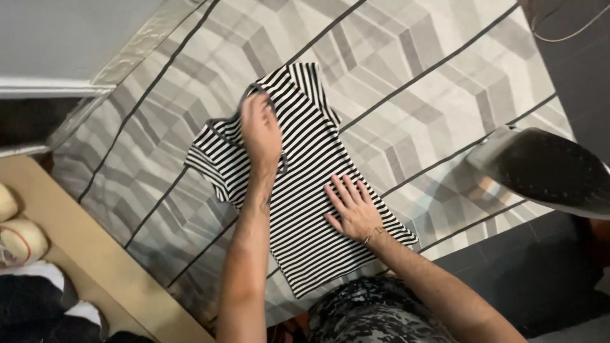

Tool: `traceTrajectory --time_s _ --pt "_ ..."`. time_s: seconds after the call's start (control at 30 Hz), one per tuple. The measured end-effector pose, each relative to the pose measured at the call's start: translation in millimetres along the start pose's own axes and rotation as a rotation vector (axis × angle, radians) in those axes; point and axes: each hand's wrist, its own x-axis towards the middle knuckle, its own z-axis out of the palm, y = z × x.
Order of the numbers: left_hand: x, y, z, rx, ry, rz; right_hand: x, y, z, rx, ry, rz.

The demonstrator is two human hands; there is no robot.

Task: Smoothing out and ironing a striped shirt on a flat surface.

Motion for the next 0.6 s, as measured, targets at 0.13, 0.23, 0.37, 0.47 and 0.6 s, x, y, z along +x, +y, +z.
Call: traceTrajectory --time_s 0.13,0.23,0.37,0.47,0.6 --pt "-60 -66 -2 -0.04 0.273 -0.245 2 -2 -1 0.006 0.017 0.012" --pt "-58 -69 2 -0.053 0.277 -0.263 0 -5 1 0.014 0.043 0.013" --pt "-23 -66 -12 0.058 0.266 -0.226 1 -5 -1 0.02 0.075 -0.009" --pt "-12 -104 -9 0.027 0.344 -0.202 1 -5 4 0.0 0.066 -0.005" --pt "-11 -110 -64 0.076 0.376 -0.19 5 -5 3 0.018 0.001 0.017"
